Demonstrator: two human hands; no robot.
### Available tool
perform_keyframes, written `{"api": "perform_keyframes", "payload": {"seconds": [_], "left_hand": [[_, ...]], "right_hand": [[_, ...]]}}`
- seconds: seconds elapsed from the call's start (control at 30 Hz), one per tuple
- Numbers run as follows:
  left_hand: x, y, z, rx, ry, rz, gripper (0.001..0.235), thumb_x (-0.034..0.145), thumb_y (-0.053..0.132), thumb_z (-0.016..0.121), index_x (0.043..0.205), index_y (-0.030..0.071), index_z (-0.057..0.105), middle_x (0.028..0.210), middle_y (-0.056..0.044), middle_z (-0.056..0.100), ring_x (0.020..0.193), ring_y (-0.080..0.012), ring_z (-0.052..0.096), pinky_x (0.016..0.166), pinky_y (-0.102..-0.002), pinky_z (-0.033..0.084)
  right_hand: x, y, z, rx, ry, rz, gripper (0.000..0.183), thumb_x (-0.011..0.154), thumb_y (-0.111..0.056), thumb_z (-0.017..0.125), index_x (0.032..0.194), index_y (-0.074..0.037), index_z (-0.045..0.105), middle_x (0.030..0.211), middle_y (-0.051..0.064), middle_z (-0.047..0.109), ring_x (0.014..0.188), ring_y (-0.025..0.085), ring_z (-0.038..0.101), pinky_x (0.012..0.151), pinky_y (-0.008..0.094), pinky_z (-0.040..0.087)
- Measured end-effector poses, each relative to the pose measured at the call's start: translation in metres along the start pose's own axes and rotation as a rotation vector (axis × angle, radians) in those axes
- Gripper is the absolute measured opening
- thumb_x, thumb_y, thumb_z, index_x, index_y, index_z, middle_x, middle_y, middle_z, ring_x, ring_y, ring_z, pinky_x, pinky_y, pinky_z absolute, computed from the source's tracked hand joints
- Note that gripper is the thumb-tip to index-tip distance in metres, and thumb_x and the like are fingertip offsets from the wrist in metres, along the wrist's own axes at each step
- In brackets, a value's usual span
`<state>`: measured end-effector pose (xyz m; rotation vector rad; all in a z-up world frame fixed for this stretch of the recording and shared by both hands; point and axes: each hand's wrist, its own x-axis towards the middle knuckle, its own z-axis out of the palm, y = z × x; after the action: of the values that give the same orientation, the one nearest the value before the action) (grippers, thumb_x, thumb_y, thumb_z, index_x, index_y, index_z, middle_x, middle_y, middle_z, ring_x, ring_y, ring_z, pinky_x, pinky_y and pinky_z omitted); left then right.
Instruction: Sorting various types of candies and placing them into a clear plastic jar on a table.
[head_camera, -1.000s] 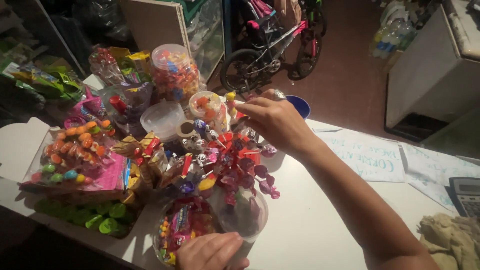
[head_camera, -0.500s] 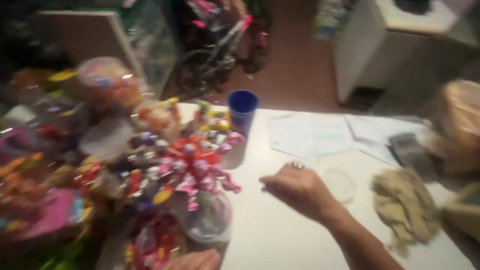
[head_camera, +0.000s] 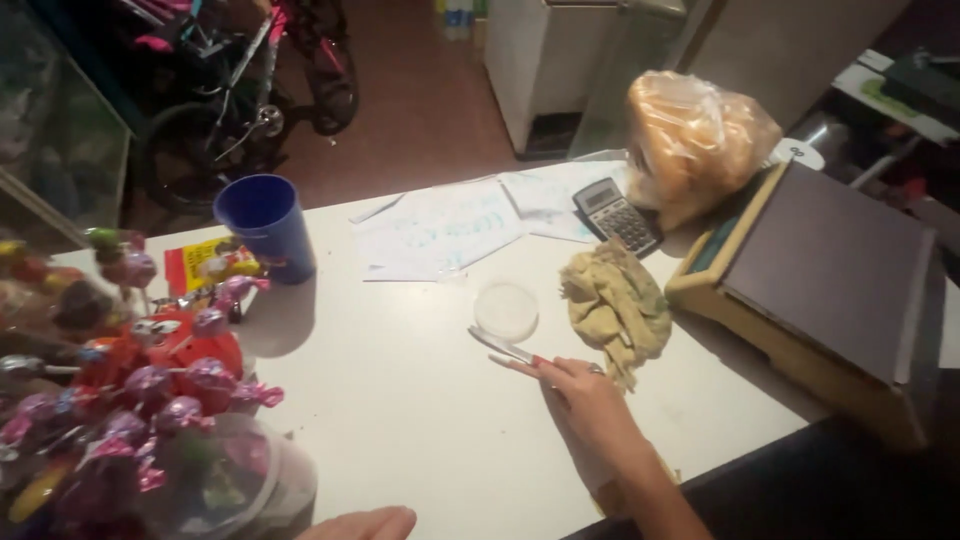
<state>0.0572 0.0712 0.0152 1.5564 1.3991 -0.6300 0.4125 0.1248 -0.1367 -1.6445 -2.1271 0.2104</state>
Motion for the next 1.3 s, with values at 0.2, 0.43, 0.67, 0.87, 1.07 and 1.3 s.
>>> {"api": "perform_keyframes", "payload": {"seconds": [0.2,0.43,0.67,0.87,1.07,1.3], "left_hand": [[0.099,-0.04,0.106,0.142,1.375,0.785,0.04,0.085,0.05,0.074,0.117,0.026,0.075,0.113,0.004,0.078,0.094,-0.0195,0.077,0.078,-0.035,0.061],[0.074,0.014,0.08,0.152,1.658,0.953,0.019,0.088,0.037,0.077,0.089,0.019,0.073,0.078,0.004,0.074,0.057,-0.0104,0.069,0.046,-0.024,0.05],[0.093,0.018,0.089,-0.005,1.5,0.843,0.015,0.09,0.027,0.077,0.093,0.013,0.072,0.084,0.002,0.077,0.062,-0.0147,0.07,0.053,-0.028,0.053],[0.122,0.031,0.088,-0.683,1.01,0.549,0.029,0.086,0.038,0.072,0.103,0.015,0.08,0.088,0.0,0.084,0.068,-0.0107,0.077,0.066,-0.025,0.062],[0.131,0.044,0.082,-0.665,0.84,0.525,0.031,0.086,0.039,0.072,0.107,0.018,0.08,0.093,0.006,0.084,0.066,-0.0078,0.073,0.071,-0.024,0.059],[0.154,0.032,0.09,-0.725,0.874,0.436,0.026,0.08,0.035,0.077,0.1,0.019,0.084,0.092,0.009,0.088,0.072,-0.0061,0.081,0.072,-0.021,0.063]], "right_hand": [[-0.006,0.001,0.002,-0.004,0.029,-0.08,0.052,0.089,0.001,0.061,0.137,-0.018,0.064,0.101,0.007,0.068,0.084,0.035,0.059,0.058,0.046,0.05],[-0.001,-0.015,-0.022,0.095,-0.277,0.095,0.019,0.085,-0.006,0.062,0.102,-0.015,0.06,0.092,0.006,0.064,0.083,0.025,0.059,0.073,0.037,0.048],[0.009,-0.025,0.001,0.214,-0.294,0.124,0.025,0.093,-0.021,0.059,0.115,-0.02,0.071,0.098,0.003,0.07,0.091,0.023,0.064,0.082,0.035,0.049],[0.008,-0.051,0.015,0.61,-0.287,0.146,0.033,0.085,-0.016,0.068,0.117,-0.013,0.078,0.099,0.003,0.076,0.086,0.014,0.067,0.08,0.027,0.051],[0.008,0.018,0.015,0.468,0.069,-0.043,0.037,0.085,-0.01,0.066,0.121,-0.013,0.073,0.105,0.004,0.075,0.089,0.018,0.068,0.082,0.03,0.052],[-0.035,0.089,-0.077,-0.138,0.355,0.501,0.035,0.094,-0.007,0.067,0.13,-0.008,0.07,0.107,0.012,0.072,0.091,0.021,0.067,0.081,0.034,0.06]]}}
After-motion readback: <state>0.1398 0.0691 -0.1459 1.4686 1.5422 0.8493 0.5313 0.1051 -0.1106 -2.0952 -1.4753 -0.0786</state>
